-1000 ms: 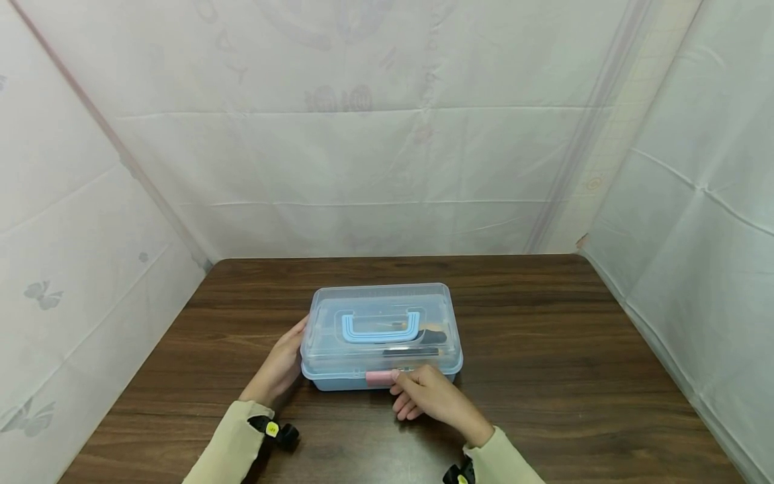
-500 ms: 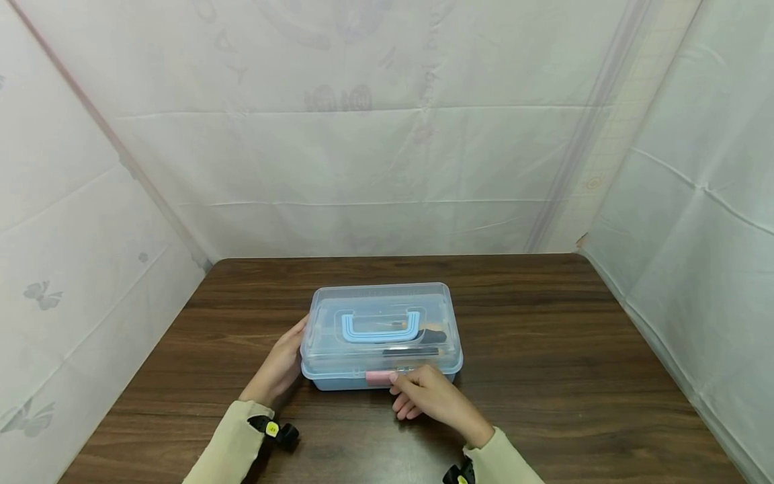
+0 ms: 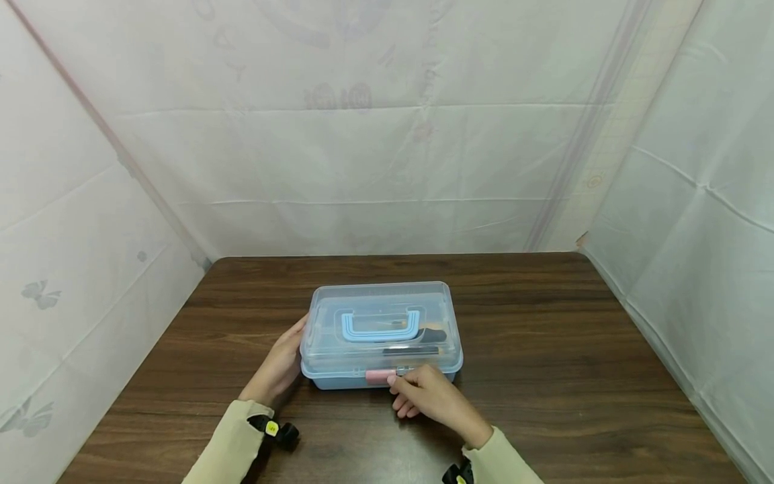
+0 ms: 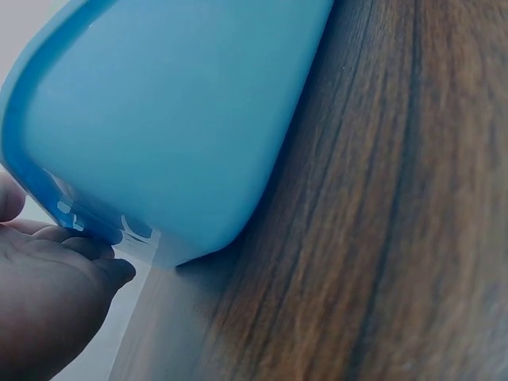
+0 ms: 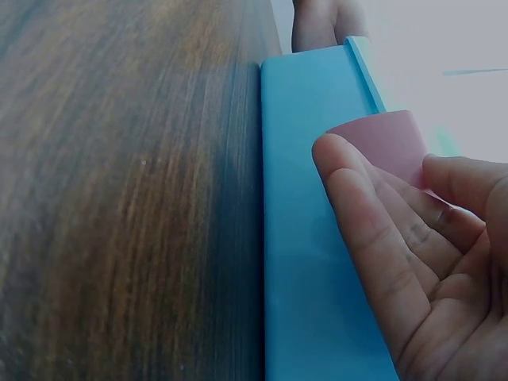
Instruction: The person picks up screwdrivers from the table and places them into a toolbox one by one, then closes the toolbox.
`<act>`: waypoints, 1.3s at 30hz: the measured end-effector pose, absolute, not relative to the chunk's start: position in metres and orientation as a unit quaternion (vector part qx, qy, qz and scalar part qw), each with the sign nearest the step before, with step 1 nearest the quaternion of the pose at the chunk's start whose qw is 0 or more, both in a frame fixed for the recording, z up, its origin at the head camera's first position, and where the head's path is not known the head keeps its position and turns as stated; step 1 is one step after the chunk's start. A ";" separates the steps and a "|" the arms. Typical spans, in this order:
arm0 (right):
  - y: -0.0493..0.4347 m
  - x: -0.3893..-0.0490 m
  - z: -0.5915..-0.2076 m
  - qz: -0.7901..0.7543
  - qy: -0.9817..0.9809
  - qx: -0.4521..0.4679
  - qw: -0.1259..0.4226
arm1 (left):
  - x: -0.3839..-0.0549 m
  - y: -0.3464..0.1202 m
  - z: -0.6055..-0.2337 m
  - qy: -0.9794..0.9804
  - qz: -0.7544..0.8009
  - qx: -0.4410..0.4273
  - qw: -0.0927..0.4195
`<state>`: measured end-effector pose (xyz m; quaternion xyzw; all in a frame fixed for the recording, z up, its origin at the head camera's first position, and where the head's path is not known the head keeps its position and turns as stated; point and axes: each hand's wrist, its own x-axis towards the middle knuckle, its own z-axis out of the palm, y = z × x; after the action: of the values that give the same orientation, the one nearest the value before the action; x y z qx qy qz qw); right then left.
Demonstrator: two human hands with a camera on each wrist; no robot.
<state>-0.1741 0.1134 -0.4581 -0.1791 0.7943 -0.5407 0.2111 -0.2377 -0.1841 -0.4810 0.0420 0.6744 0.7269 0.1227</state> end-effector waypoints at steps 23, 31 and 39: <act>0.110 -0.174 -0.458 -0.536 0.798 -0.181 0.208 | -0.239 -0.185 -0.484 0.680 0.722 0.063 0.112; 0.110 -0.174 -0.458 -0.531 0.802 -0.185 0.200 | -0.239 -0.186 -0.481 0.697 0.707 0.049 0.109; 0.114 -0.174 -0.453 -0.515 0.811 -0.197 0.195 | -0.239 -0.190 -0.471 0.734 0.671 0.026 0.102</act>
<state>-0.1742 0.1142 -0.4530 -0.1967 0.8111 -0.5150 0.1952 -0.2391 -0.1898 -0.4715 0.0257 0.7338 0.6711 0.1022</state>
